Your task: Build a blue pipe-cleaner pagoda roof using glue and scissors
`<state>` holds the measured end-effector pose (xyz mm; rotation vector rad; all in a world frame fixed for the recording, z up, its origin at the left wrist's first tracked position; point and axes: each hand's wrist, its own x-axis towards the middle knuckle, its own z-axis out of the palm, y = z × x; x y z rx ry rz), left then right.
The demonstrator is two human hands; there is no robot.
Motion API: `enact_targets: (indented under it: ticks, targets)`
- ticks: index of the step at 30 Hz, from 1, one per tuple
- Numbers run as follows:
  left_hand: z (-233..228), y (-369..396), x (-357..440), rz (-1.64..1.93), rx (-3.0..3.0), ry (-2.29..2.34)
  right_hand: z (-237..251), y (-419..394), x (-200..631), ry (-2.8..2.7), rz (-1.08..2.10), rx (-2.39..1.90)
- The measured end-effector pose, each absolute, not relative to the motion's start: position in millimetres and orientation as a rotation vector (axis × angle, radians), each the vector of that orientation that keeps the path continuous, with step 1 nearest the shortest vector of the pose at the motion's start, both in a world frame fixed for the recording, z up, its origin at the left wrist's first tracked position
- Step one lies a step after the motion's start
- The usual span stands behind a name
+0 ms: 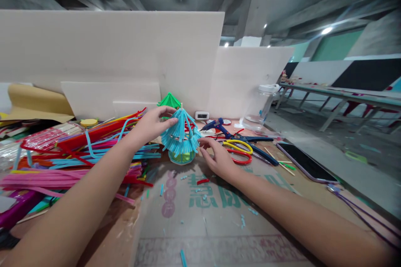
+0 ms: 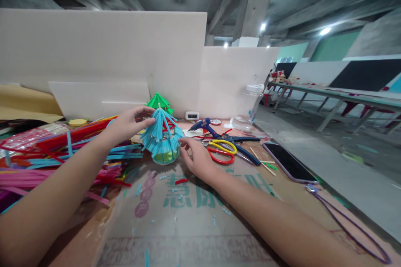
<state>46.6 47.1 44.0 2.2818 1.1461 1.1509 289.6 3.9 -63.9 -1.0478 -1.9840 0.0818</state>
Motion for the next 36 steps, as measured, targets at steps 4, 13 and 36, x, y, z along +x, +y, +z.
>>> enact_targets:
  ticks: [4,13,36]
  targets:
    - [42.1,47.5,47.6,1.142,2.243,1.145,-65.2,5.8,290.6,-1.972,0.097,-1.051]
    - [36.6,52.5,51.7,1.163,2.338,1.156,-64.6,9.8,294.0,-1.922,0.156,-1.082]
    - [47.9,38.5,53.6,1.429,1.979,1.023,-15.4,25.2,330.1,-1.931,0.169,-1.211]
